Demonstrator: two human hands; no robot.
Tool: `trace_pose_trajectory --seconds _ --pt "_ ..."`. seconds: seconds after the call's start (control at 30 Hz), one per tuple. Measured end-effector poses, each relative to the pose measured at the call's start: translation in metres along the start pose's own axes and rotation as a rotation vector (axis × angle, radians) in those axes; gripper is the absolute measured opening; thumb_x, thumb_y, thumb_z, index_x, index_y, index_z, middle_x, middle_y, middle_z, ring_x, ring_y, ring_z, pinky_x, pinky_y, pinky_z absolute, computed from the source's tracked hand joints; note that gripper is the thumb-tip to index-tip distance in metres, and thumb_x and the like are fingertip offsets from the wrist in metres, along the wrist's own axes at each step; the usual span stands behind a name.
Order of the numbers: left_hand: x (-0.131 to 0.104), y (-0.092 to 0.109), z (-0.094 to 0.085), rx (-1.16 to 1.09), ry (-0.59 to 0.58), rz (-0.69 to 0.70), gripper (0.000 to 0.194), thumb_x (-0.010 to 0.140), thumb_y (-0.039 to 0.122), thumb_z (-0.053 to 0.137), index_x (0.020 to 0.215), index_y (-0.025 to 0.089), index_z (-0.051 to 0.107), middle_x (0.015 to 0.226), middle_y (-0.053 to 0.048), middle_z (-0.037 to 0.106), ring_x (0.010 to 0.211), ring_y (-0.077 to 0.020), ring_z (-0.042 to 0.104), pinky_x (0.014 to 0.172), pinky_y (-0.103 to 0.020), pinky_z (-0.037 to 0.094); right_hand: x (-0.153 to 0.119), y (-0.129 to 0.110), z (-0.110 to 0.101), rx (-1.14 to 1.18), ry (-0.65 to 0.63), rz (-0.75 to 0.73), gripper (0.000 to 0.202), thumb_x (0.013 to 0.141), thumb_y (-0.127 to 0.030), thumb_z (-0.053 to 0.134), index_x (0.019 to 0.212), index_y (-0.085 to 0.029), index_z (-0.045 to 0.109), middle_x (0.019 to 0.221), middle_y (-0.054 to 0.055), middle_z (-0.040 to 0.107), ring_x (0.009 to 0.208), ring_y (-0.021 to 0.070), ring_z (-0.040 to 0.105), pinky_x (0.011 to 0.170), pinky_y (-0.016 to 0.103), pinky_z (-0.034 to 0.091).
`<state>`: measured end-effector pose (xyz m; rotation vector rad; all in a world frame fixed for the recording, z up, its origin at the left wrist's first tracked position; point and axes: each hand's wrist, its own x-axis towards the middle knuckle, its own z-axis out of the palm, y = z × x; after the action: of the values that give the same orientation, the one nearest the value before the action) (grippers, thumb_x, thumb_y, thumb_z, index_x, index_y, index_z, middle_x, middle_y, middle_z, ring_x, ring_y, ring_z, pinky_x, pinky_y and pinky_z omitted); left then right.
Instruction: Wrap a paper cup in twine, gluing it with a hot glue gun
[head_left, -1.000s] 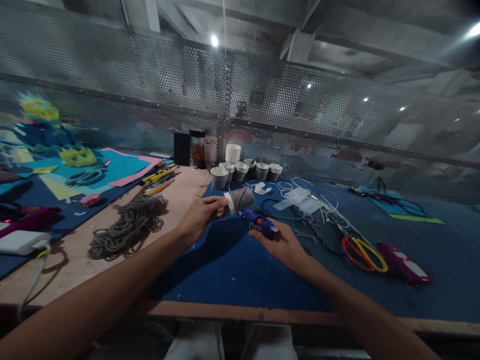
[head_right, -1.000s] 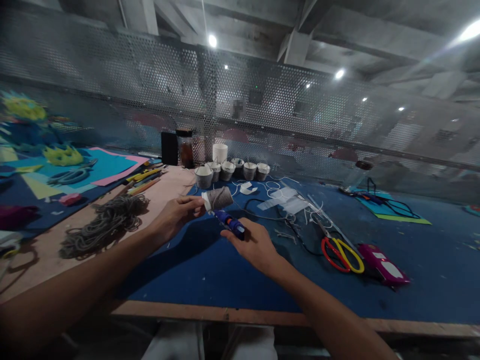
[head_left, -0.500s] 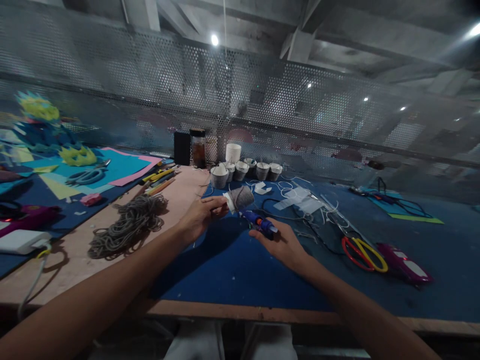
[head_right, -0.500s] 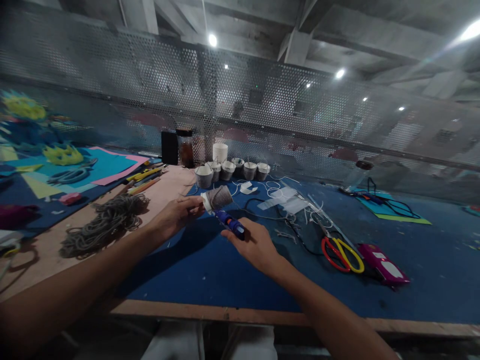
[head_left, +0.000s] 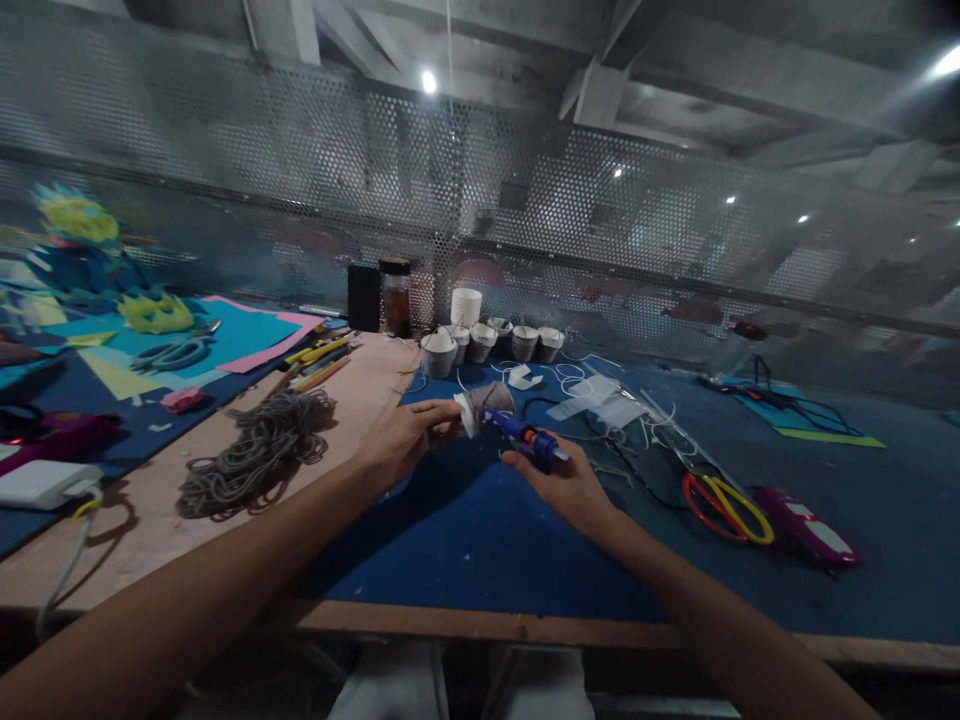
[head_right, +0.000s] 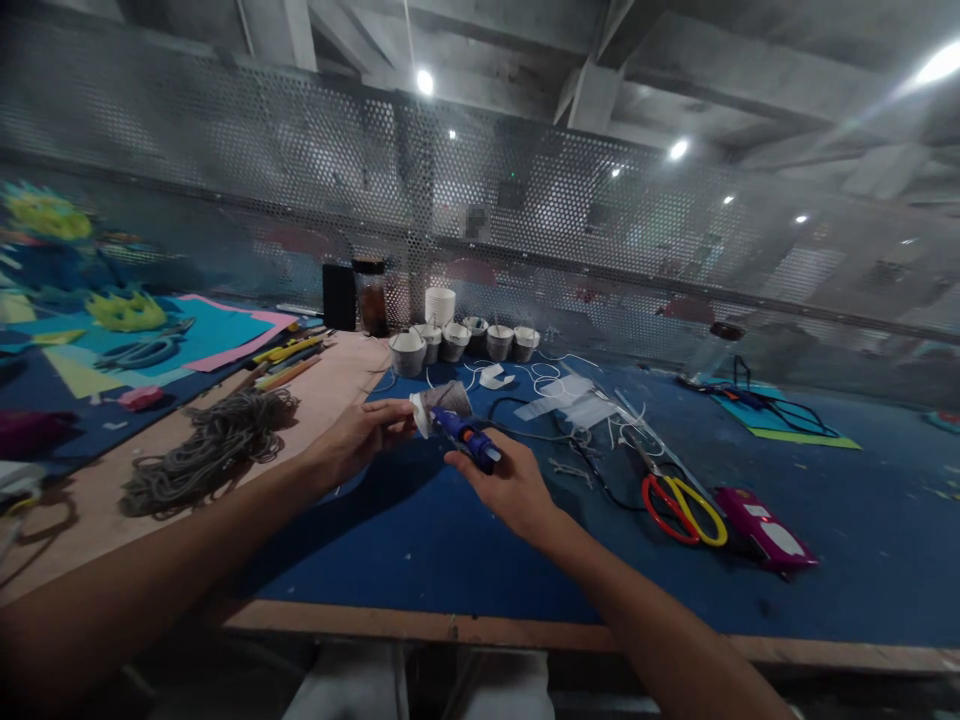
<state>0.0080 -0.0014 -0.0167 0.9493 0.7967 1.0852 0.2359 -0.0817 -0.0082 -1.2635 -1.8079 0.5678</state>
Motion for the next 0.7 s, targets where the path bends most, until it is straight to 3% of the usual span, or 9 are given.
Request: trace_pose_trajectory --seconds 0.1,0.17,0.23,0.37,0.5,0.7 --pt "0.003 0.001 -0.003 -0.032 0.009 0.029 0.019 0.069 0.023 0.081 0.083 0.013 0.073 0.082 -0.005 0.073 0.075 -0.0139 0.066 0.081 -0.028 0.054 0.002 -0.001 -0.008 0.070 -0.106 0.019 0.033 0.088 -0.051 0.061 0.091 -0.018 0.064 0.067 -0.001 0.059 0.055 0.0131 0.052 0.052 0.024 0.040" --pt "0.004 0.004 -0.005 -0.059 0.031 0.052 0.019 0.068 0.022 0.082 0.082 0.013 0.072 0.079 -0.004 0.072 0.074 -0.0128 0.065 0.081 -0.027 0.053 0.003 -0.003 -0.016 0.000 -0.191 -0.047 0.029 0.086 -0.045 0.064 0.097 -0.019 0.064 0.072 -0.001 0.063 0.057 0.0133 0.055 0.054 0.024 0.041" --pt "0.005 0.007 -0.006 -0.089 0.066 0.079 0.019 0.067 0.021 0.082 0.080 0.012 0.071 0.076 -0.003 0.071 0.072 -0.0116 0.065 0.079 -0.026 0.053 0.003 -0.007 -0.022 -0.110 -0.281 -0.136 0.026 0.083 -0.036 0.068 0.103 -0.020 0.064 0.083 0.001 0.068 0.067 0.0152 0.061 0.062 0.024 0.044" --pt "0.003 0.014 -0.004 -0.132 0.080 0.089 0.021 0.065 0.019 0.083 0.080 0.012 0.070 0.074 -0.002 0.070 0.069 -0.0106 0.064 0.074 -0.024 0.052 -0.002 -0.011 -0.019 -0.297 -0.439 -0.272 0.037 0.082 -0.024 0.065 0.119 -0.023 0.059 0.109 0.004 0.068 0.096 0.0211 0.063 0.082 0.029 0.045" --pt "-0.002 0.016 -0.001 -0.118 0.067 0.059 0.022 0.064 0.020 0.083 0.080 0.012 0.070 0.072 -0.004 0.070 0.068 -0.0129 0.064 0.070 -0.026 0.052 -0.007 -0.007 -0.006 -0.467 -0.513 -0.352 0.042 0.081 -0.021 0.059 0.123 -0.018 0.056 0.109 0.009 0.064 0.100 0.0237 0.059 0.088 0.033 0.043" --pt "-0.002 0.013 -0.002 -0.057 0.000 0.095 0.022 0.067 0.024 0.083 0.082 0.012 0.072 0.076 -0.005 0.071 0.071 -0.0135 0.065 0.071 -0.026 0.051 -0.009 -0.004 0.000 -0.600 -0.508 -0.406 0.050 0.080 -0.020 0.057 0.130 -0.015 0.052 0.109 0.011 0.058 0.101 0.0249 0.053 0.090 0.039 0.042"
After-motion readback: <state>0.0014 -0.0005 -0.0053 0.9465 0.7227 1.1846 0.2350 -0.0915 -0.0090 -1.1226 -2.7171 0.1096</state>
